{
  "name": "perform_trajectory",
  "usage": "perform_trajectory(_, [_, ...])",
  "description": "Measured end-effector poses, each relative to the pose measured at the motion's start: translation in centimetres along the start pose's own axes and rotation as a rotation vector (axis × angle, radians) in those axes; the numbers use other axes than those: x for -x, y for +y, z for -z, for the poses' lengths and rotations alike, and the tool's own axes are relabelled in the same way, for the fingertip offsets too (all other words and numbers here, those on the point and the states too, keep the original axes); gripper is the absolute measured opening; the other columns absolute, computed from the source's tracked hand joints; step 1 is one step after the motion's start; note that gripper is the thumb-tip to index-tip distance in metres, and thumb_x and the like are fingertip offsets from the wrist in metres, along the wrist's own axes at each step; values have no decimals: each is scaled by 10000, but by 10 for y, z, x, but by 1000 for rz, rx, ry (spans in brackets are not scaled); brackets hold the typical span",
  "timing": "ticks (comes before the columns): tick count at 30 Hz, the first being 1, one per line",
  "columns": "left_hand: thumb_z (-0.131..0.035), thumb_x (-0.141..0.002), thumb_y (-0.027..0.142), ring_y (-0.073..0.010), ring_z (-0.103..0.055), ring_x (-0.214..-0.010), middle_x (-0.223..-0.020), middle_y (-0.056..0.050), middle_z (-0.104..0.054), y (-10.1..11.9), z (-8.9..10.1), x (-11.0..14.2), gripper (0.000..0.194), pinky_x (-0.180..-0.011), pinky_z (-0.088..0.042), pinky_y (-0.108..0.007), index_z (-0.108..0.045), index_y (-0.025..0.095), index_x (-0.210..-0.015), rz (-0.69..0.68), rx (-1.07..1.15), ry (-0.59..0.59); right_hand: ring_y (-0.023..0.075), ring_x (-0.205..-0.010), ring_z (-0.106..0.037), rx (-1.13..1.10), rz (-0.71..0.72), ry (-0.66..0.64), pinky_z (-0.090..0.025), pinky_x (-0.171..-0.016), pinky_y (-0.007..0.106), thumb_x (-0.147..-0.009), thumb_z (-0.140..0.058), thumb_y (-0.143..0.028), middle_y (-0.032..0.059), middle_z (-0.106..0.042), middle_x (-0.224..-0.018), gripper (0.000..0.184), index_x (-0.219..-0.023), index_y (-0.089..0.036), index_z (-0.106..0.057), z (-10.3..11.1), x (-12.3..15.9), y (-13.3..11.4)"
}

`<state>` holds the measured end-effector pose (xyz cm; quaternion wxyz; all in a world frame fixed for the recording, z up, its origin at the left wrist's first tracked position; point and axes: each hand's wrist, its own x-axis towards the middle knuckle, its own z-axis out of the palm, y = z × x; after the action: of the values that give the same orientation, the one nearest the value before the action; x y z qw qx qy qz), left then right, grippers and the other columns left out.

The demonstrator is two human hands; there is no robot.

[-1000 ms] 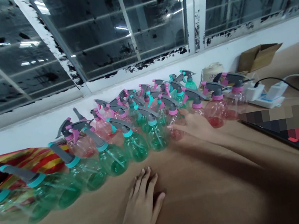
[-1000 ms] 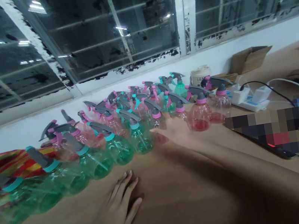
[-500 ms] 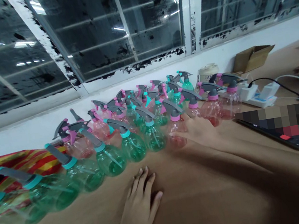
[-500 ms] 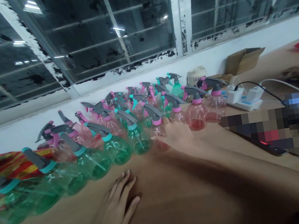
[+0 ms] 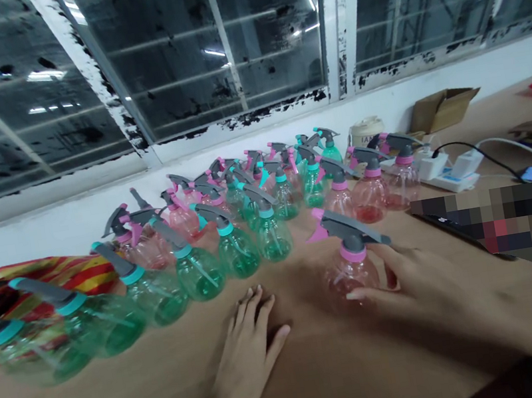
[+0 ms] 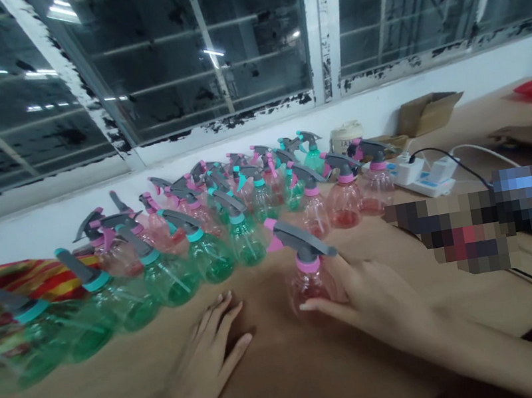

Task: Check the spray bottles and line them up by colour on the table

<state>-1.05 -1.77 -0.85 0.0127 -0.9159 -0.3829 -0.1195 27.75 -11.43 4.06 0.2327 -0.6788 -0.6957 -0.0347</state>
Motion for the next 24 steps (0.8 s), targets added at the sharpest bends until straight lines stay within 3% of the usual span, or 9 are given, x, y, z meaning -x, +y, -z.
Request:
perform_trajectory(6, [-709,-749,510,-361,-327,-1349,-1487,-138,-356,30,9,4,859,-1079,-264,-576,-299,221,-1446,-3,334,-76,258,-680,-695,40,198,125,-546,-553,354,-829,-501,-630,103,-713,-834,472,-942,-191,-634,11,24,-12])
perform_trajectory(9, [-771,-665,530,-397,-316,-1346,-1495,-135,-341,52,11,4,1019,-1058,-278,-595,-225,265,-1483,-33,526,-114,263,-761,-690,15,238,78,-570,-591,352,-790,-556,-633,98,-713,-877,451,-934,-218,-658,15,30,-20])
perform_trajectory(12, [-803,-603,561,-424,-325,-1332,-1485,-155,-348,70,11,-1,1104,-1046,-267,-615,-217,260,-1490,-78,645,-137,287,-898,-663,-54,252,25,-577,-706,396,-718,-591,-688,96,-703,-974,544,-1008,-233,-659,17,28,-22])
perform_trajectory(15, [-812,-593,561,-421,-365,-1307,-1457,-165,-388,79,10,-7,1094,-1034,-284,-612,-253,237,-1476,-82,702,-143,314,-1073,-596,-228,258,-40,-524,-873,462,-678,-643,-678,99,-660,-1126,648,-1146,-231,-608,20,19,-17])
perform_trajectory(19, [-805,-659,484,-360,-434,-1270,-1405,-132,-462,87,11,-14,931,-1021,-347,-547,-334,239,-1424,-79,743,-148,287,-1175,-553,-648,214,-207,-448,-991,466,-706,-733,-497,90,-593,-1269,694,-1308,-264,-477,27,0,-7])
perform_trajectory(22, [-807,-668,460,-349,-437,-1271,-1394,-124,-477,95,13,-20,894,-1019,-357,-541,-353,233,-1404,-80,709,-149,269,-1170,-571,-882,227,-250,-483,-960,425,-741,-711,-456,95,-598,-1280,732,-1374,-273,-392,27,-10,-6])
perform_trajectory(24, [-804,-661,476,-358,-448,-1262,-1380,-126,-493,101,15,-25,899,-1010,-368,-551,-362,228,-1404,-94,667,-159,259,-1105,-619,-839,255,-177,-551,-853,380,-773,-648,-504,100,-603,-1273,705,-1385,-267,-389,25,-12,-8])
